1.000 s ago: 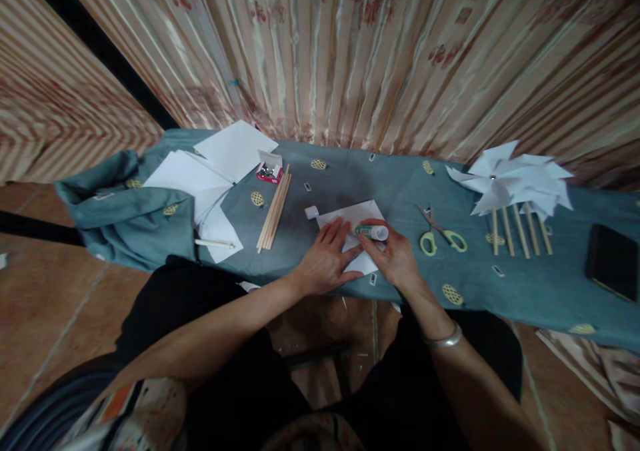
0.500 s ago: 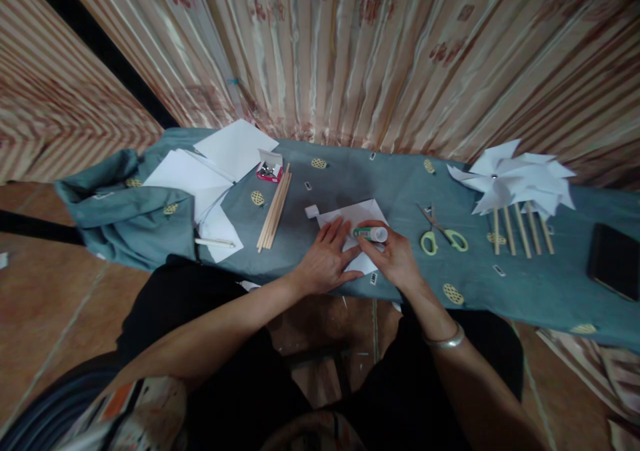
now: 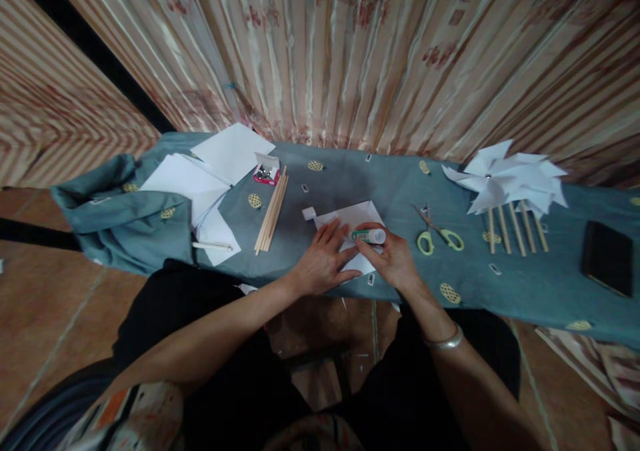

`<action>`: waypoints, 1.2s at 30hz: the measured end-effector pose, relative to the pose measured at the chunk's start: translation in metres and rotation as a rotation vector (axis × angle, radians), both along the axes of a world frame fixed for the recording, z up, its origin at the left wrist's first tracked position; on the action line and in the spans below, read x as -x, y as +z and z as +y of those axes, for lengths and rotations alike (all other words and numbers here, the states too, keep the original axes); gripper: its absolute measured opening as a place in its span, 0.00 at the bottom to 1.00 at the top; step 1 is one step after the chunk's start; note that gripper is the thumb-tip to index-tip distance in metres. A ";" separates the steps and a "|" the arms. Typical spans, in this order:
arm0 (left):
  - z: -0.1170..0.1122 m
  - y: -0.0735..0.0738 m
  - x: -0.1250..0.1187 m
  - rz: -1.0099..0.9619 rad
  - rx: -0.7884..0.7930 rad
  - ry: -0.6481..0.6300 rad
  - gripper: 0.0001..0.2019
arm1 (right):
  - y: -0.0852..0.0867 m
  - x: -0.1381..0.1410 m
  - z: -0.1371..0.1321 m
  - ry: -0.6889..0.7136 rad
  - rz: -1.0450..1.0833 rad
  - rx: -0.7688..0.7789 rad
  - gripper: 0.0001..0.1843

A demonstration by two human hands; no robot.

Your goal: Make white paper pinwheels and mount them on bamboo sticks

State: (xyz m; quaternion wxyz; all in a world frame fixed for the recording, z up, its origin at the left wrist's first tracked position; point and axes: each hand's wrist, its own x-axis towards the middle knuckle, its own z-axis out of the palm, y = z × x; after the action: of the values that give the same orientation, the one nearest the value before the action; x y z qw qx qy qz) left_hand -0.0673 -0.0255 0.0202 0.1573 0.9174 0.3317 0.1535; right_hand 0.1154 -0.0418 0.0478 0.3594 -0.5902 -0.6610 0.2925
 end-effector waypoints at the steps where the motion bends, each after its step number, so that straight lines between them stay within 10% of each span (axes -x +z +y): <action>1: 0.000 0.000 0.000 0.005 -0.003 -0.002 0.28 | -0.001 0.000 0.000 0.003 0.003 -0.004 0.12; 12: 0.001 -0.002 0.000 0.031 -0.040 -0.003 0.28 | -0.019 -0.008 0.007 -0.176 0.414 0.092 0.18; 36: 0.001 -0.001 0.000 0.023 -0.045 -0.004 0.28 | -0.002 -0.007 0.004 -0.143 -0.014 0.003 0.15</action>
State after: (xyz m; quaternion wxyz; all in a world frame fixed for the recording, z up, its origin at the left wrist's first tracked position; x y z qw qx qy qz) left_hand -0.0676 -0.0249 0.0195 0.1334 0.9231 0.3279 0.1501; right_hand 0.1221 -0.0378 0.0457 0.3740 -0.6386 -0.6190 0.2629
